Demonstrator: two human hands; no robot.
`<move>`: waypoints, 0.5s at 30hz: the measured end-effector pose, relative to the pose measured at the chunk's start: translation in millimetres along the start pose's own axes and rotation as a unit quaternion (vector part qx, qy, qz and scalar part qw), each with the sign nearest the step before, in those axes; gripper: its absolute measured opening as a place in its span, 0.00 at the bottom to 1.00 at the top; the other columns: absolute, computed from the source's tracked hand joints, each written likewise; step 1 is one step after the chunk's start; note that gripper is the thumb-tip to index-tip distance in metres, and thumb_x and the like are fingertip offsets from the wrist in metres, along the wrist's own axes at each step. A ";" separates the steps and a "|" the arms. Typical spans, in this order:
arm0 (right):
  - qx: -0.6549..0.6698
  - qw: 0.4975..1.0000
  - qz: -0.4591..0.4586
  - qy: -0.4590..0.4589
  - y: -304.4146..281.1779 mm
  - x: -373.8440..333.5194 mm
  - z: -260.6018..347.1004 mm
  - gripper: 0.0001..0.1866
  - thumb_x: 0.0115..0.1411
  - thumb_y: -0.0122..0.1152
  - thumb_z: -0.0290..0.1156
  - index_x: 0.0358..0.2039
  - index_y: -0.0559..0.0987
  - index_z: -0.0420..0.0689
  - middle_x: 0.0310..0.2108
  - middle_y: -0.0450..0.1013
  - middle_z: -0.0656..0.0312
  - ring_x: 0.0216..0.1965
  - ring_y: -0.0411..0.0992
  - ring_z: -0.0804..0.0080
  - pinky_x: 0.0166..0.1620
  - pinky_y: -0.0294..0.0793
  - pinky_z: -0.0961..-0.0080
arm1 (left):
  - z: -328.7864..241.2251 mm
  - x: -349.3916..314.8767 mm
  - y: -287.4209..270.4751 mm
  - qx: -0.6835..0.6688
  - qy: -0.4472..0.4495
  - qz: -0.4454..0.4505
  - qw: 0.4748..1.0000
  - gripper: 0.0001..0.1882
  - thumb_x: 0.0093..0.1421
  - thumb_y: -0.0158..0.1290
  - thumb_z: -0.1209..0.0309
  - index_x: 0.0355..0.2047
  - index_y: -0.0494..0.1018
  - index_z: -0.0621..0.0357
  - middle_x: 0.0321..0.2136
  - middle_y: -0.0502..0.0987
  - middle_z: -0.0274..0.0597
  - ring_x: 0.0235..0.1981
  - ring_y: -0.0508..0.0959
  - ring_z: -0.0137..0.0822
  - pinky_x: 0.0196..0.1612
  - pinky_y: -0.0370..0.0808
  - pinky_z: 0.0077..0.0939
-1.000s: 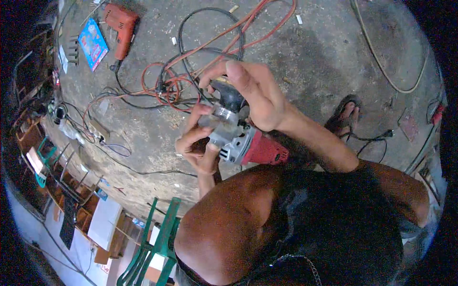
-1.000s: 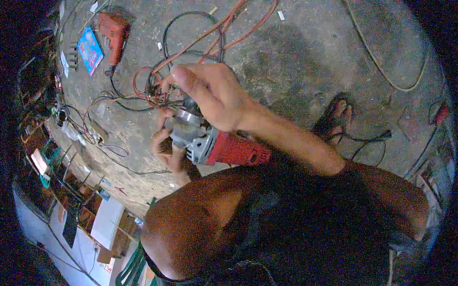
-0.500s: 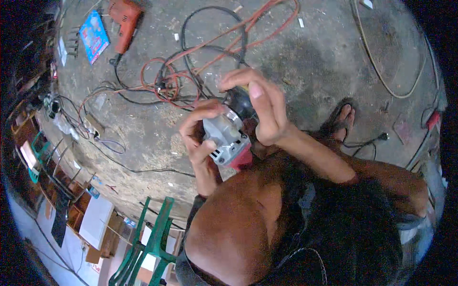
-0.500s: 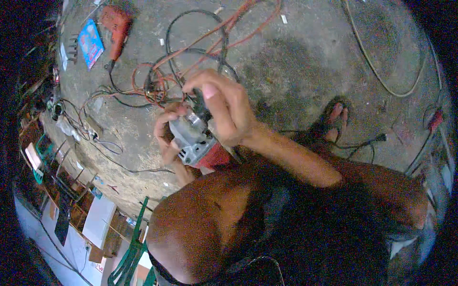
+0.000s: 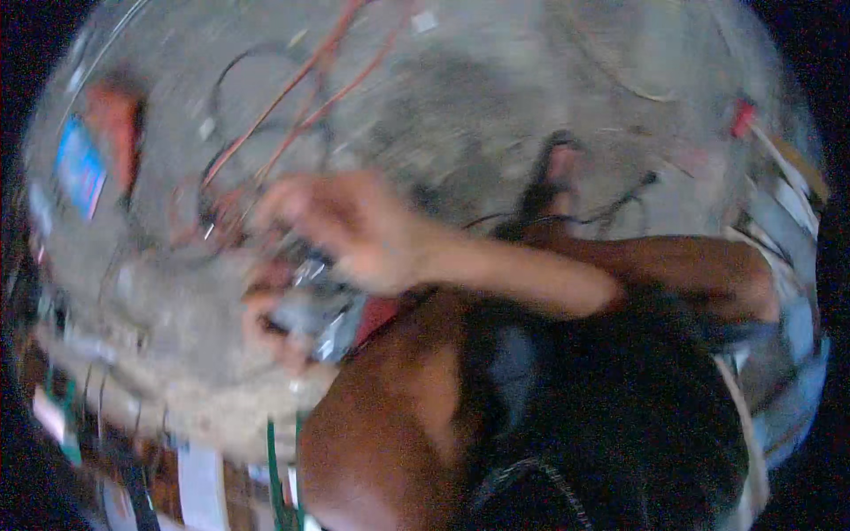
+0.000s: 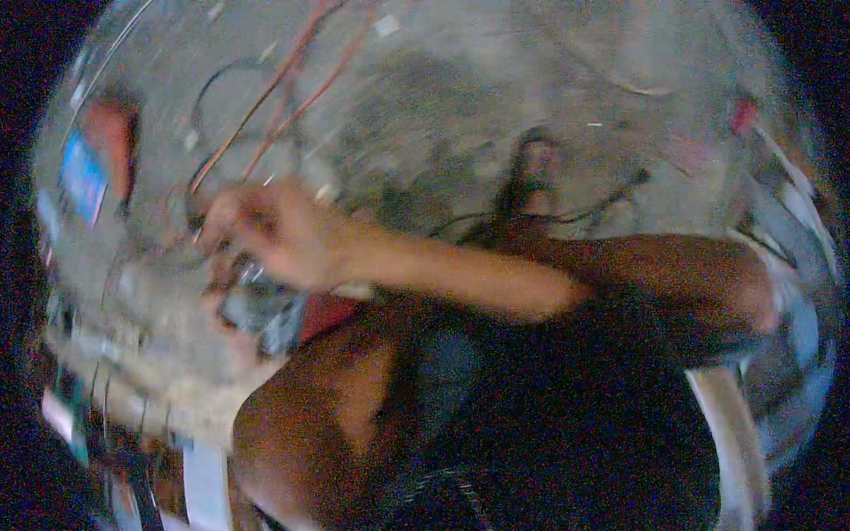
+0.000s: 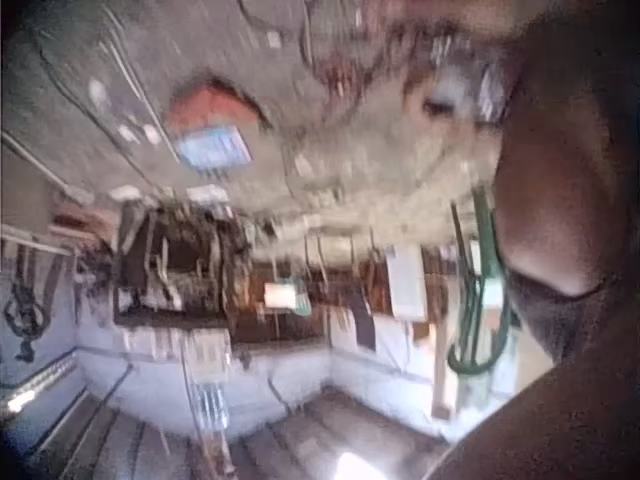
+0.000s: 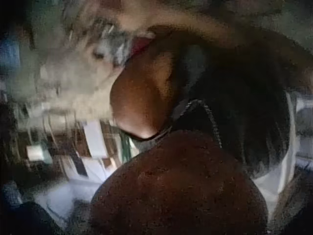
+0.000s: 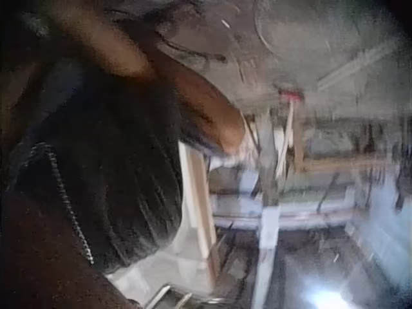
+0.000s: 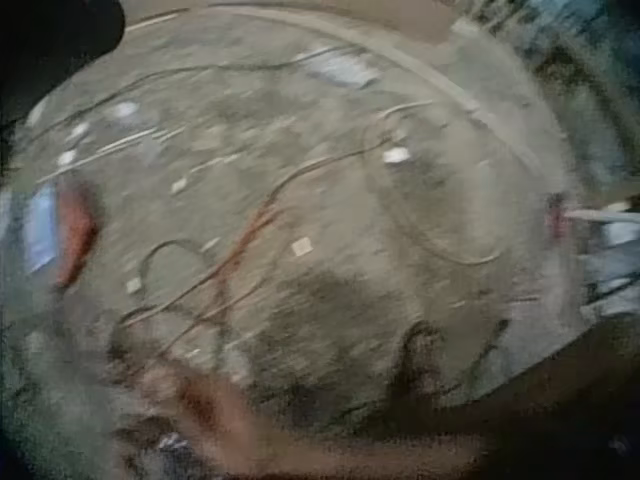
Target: The person attaches a circular sanding pad to an angle grinder. The person uses a small wrench to tighten the central nut, securing the pad onto the spindle of the tool.
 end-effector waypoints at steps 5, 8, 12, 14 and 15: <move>-0.023 0.990 0.014 -0.139 -8.0 6.5 -0.5 0.21 0.64 0.34 0.45 0.31 0.70 0.40 0.25 0.68 0.60 0.30 0.69 0.69 0.36 0.67 0.72 | -4.9 61.6 -27.4 0.239 0.077 0.247 0.936 0.27 0.43 0.54 0.55 0.39 0.63 0.59 0.41 0.66 0.53 0.43 0.67 0.45 0.46 0.65 0.41; -0.048 0.994 0.008 -0.096 -31.7 -8.0 -4.3 0.24 0.64 0.32 0.47 0.30 0.69 0.39 0.24 0.67 0.60 0.28 0.67 0.68 0.36 0.66 0.72 | 17.1 23.6 15.4 0.259 0.093 0.405 0.872 0.26 0.44 0.54 0.55 0.39 0.62 0.58 0.43 0.64 0.53 0.45 0.65 0.46 0.46 0.65 0.42; -0.054 0.996 0.036 -0.061 -21.5 1.1 2.1 0.25 0.64 0.31 0.49 0.31 0.69 0.39 0.25 0.65 0.60 0.29 0.63 0.70 0.36 0.63 0.73 | -0.8 14.9 38.2 0.352 0.089 0.482 0.798 0.25 0.45 0.55 0.56 0.38 0.62 0.57 0.44 0.63 0.53 0.46 0.64 0.48 0.49 0.62 0.42; -0.073 0.995 0.038 -0.051 -25.5 4.1 3.2 0.24 0.64 0.32 0.48 0.31 0.70 0.40 0.24 0.66 0.60 0.29 0.63 0.71 0.37 0.63 0.74 | -2.0 18.8 35.8 0.378 0.085 0.495 0.778 0.25 0.45 0.55 0.55 0.38 0.62 0.58 0.45 0.63 0.53 0.47 0.64 0.47 0.49 0.62 0.42; -0.064 0.996 0.032 -0.048 -28.7 3.9 3.5 0.23 0.64 0.33 0.47 0.32 0.70 0.40 0.25 0.66 0.60 0.30 0.64 0.71 0.37 0.63 0.74 | 0.4 22.1 34.9 0.413 0.080 0.504 0.754 0.26 0.45 0.56 0.54 0.38 0.62 0.58 0.45 0.64 0.53 0.48 0.64 0.47 0.49 0.62 0.42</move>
Point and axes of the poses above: each hand's wrist, its own x-axis towards the middle knuckle, its own y-axis out of the palm, z = x × y, the point moved 6 cm from there along x, towards the middle knuckle
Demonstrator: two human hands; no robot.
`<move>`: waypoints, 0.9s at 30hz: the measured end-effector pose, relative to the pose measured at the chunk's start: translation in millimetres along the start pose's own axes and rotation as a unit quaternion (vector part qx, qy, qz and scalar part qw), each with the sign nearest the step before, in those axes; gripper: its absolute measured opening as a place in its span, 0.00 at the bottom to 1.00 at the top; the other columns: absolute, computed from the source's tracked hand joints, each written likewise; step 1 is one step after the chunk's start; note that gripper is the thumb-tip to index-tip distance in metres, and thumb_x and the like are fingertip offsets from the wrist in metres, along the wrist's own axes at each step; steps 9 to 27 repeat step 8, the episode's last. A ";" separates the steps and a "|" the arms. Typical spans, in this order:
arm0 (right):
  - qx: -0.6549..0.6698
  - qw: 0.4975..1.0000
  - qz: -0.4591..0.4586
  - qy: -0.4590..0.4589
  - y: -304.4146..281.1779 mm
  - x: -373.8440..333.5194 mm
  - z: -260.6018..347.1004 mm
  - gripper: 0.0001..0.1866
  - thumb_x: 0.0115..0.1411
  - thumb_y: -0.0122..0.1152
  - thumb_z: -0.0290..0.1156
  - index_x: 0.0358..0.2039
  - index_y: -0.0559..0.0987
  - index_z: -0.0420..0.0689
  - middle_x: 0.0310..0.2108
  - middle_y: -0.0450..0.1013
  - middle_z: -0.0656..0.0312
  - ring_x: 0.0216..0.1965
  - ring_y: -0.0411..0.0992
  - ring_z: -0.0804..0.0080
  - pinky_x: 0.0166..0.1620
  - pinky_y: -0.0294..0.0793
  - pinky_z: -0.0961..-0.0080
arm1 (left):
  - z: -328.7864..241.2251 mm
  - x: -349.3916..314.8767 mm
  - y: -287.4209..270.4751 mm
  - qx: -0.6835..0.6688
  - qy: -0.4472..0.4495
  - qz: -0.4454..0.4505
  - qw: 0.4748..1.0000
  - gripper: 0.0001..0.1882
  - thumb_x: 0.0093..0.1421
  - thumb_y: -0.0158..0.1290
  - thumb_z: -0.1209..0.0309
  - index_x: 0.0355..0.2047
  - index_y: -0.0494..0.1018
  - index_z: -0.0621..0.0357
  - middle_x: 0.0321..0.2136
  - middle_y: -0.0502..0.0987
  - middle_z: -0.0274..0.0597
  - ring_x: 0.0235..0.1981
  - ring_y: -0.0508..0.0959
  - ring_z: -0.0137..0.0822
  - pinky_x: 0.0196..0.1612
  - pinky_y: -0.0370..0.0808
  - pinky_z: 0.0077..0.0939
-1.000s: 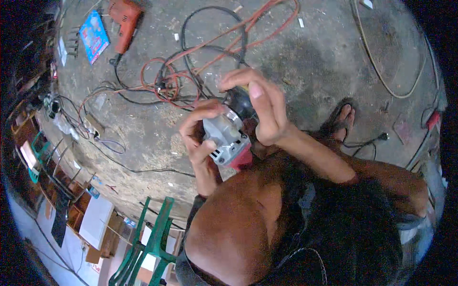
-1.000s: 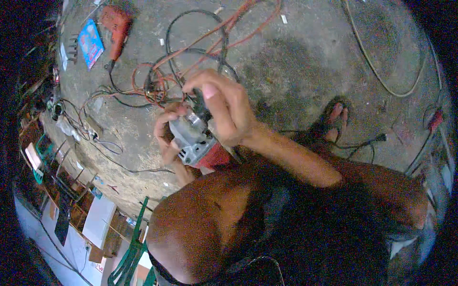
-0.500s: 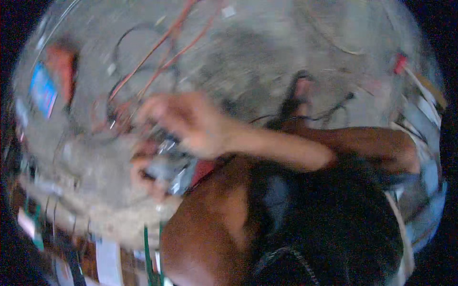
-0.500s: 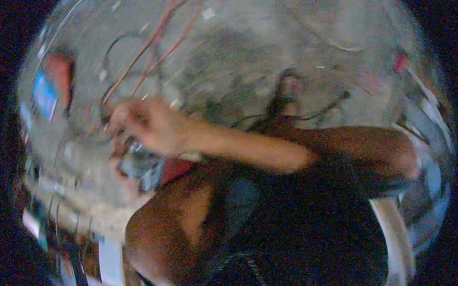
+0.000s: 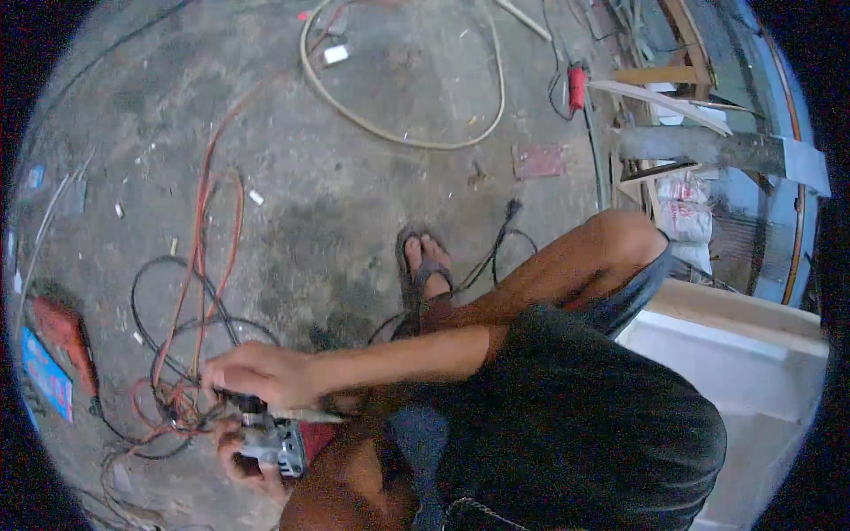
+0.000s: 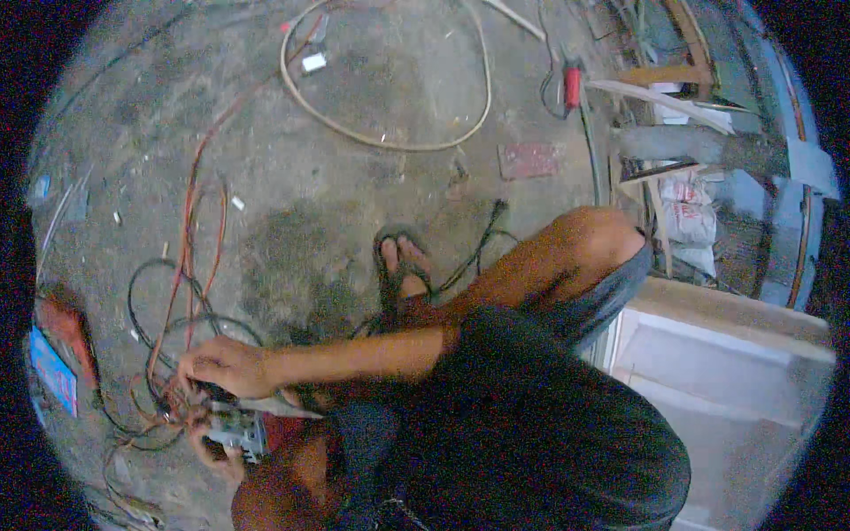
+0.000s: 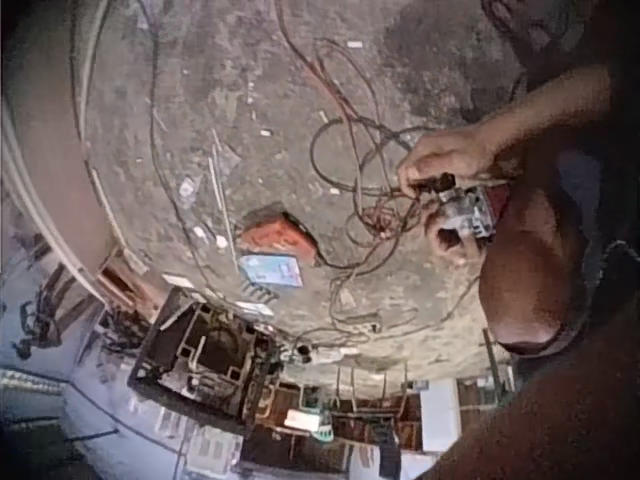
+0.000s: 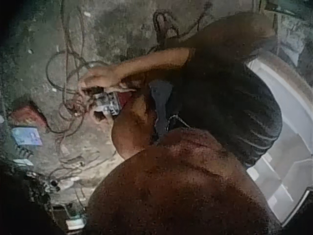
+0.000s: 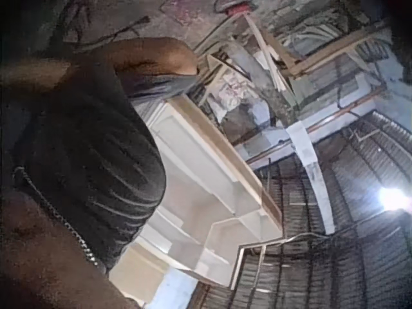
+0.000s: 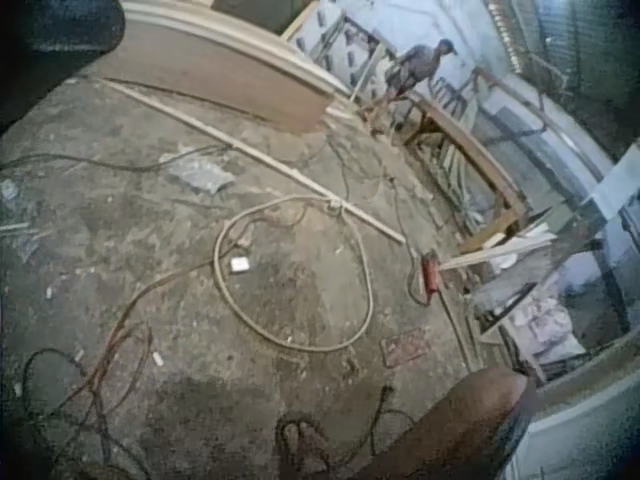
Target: The person attaches a circular sanding pad to an angle grinder. The person uses a small wrench to tighten the central nut, securing the pad onto the spindle of the tool.
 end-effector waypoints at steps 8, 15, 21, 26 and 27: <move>0.269 0.960 0.033 0.075 5.6 18.0 -52.5 0.22 0.64 0.37 0.46 0.50 0.65 0.45 0.39 0.67 0.63 0.44 0.64 0.74 0.51 0.59 0.75 | 192.1 8.0 -75.5 0.075 0.178 0.257 0.947 0.49 0.51 0.52 0.47 0.63 0.36 0.46 0.62 0.42 0.47 0.61 0.46 0.55 0.61 0.47 0.43; 0.269 0.960 0.033 0.075 5.6 18.0 -52.5 0.22 0.64 0.37 0.46 0.50 0.65 0.45 0.39 0.67 0.63 0.44 0.64 0.74 0.51 0.59 0.75 | 192.1 8.0 -75.5 0.075 0.178 0.257 0.947 0.49 0.51 0.52 0.47 0.63 0.36 0.46 0.62 0.42 0.47 0.61 0.46 0.55 0.61 0.47 0.43; 0.269 0.960 0.033 0.075 5.6 18.0 -52.5 0.22 0.64 0.37 0.46 0.50 0.65 0.45 0.39 0.67 0.63 0.44 0.64 0.74 0.51 0.59 0.75 | 192.1 8.0 -75.5 0.075 0.178 0.257 0.947 0.49 0.51 0.52 0.47 0.63 0.36 0.46 0.62 0.42 0.47 0.61 0.46 0.55 0.61 0.47 0.43; 0.269 0.960 0.033 0.075 5.6 18.0 -52.5 0.22 0.64 0.37 0.46 0.50 0.65 0.45 0.39 0.67 0.63 0.44 0.64 0.74 0.51 0.59 0.75 | 192.1 8.0 -75.5 0.075 0.178 0.257 0.947 0.49 0.51 0.52 0.47 0.63 0.36 0.46 0.62 0.42 0.47 0.61 0.46 0.55 0.61 0.47 0.43; 0.269 0.960 0.033 0.075 5.6 18.0 -52.5 0.22 0.64 0.37 0.46 0.50 0.65 0.45 0.39 0.67 0.63 0.44 0.64 0.74 0.51 0.59 0.75 | 192.1 8.0 -75.5 0.075 0.178 0.257 0.947 0.49 0.51 0.52 0.47 0.63 0.36 0.46 0.62 0.42 0.47 0.61 0.46 0.55 0.61 0.47 0.43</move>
Point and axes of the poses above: each hand's wrist, its own x-axis towards the middle knuckle, its own y-axis out of the palm, z = x × y, the point moved 6 cm from there along x, towards the middle knuckle
